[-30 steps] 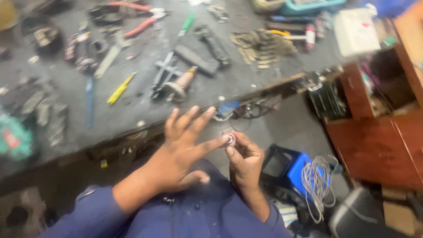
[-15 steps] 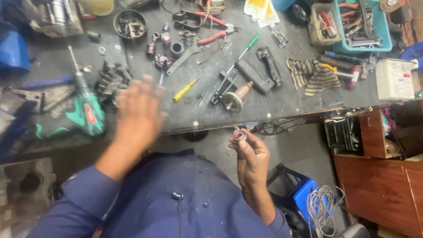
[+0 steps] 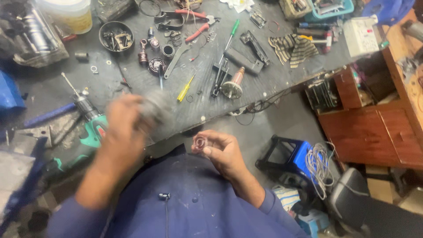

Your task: The person fits a bearing into a wheel hub, dips their finger into a tub of red grease and applies it, then uses a bearing press tool to press the hub assembly together, tightening it with a screwdriver and wiping parts with a cloth.

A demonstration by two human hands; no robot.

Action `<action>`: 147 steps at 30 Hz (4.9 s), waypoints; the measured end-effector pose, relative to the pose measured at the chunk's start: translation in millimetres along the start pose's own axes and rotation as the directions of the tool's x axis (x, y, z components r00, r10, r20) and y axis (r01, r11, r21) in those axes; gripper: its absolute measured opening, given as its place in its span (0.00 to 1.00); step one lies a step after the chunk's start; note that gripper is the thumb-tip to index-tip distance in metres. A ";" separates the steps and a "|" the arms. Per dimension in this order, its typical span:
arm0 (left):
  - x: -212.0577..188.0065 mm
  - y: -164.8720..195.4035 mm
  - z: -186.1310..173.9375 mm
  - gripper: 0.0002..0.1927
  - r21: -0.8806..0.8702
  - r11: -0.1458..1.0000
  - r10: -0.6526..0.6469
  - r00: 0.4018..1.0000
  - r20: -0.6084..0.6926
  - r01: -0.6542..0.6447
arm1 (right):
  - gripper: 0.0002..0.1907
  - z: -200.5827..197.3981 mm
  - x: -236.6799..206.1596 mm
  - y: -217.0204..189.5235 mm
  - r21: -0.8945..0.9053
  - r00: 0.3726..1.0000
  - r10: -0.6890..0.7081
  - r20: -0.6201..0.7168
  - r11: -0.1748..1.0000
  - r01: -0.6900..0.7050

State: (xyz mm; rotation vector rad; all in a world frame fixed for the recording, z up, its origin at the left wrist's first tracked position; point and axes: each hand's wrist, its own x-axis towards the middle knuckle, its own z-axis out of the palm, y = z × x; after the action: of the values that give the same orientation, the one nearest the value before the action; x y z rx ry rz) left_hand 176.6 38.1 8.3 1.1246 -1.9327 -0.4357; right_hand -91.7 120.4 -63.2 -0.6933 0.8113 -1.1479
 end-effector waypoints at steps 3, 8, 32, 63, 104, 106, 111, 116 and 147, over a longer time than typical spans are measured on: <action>-6.3 33.4 2.5 0.21 -0.295 0.921 0.316 0.930 0.186 -0.254 | 0.25 18.2 -1.2 5.1 -0.062 0.989 0.060 -0.135 0.996 -0.069; -15.8 33.7 -3.5 0.24 -0.224 0.908 0.410 0.865 0.289 -0.355 | 0.25 43.5 -8.3 11.3 0.203 0.985 0.145 -0.092 0.971 -0.124; 9.8 4.4 -1.1 0.15 -0.198 0.968 0.184 0.974 0.133 -0.156 | 0.18 111.8 66.1 -1.0 0.195 0.952 0.184 -0.246 0.971 -0.137; 36.6 2.3 77.4 0.16 -0.913 -0.033 -0.689 0.653 0.315 0.406 | 0.19 14.1 52.4 -27.3 -0.639 0.795 -0.338 0.503 0.474 0.606; 7.9 6.5 138.2 0.08 0.008 0.738 -0.666 0.731 -0.147 0.675 | 0.10 6.0 161.7 -54.9 -0.911 0.920 0.045 0.389 0.170 0.377; 8.9 5.6 139.8 0.07 0.010 0.719 -0.685 0.711 -0.159 0.695 | 0.10 5.9 160.4 -54.4 -0.915 0.926 0.052 0.375 0.181 0.360; 11.3 3.0 142.0 0.08 0.019 0.686 -0.718 0.682 -0.139 0.727 | 0.10 4.7 160.4 -53.8 -0.919 0.930 0.027 0.366 0.170 0.357; 12.7 0.1 140.7 0.09 0.031 0.676 -0.729 0.674 -0.115 0.736 | 0.10 6.6 161.8 -53.1 -0.932 0.942 0.038 0.333 0.161 0.324; 36.7 -18.5 101.9 0.12 0.019 0.842 -0.537 0.832 0.143 0.540 | 0.08 21.1 155.2 -38.5 -0.948 0.952 -0.025 0.304 0.089 0.305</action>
State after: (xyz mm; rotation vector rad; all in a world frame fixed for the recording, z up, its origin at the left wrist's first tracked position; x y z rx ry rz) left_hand 96.0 -13.5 -45.7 1.6672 -1.6950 -0.8605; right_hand -62.5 -37.8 -50.5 -2.1218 1.3369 -0.4850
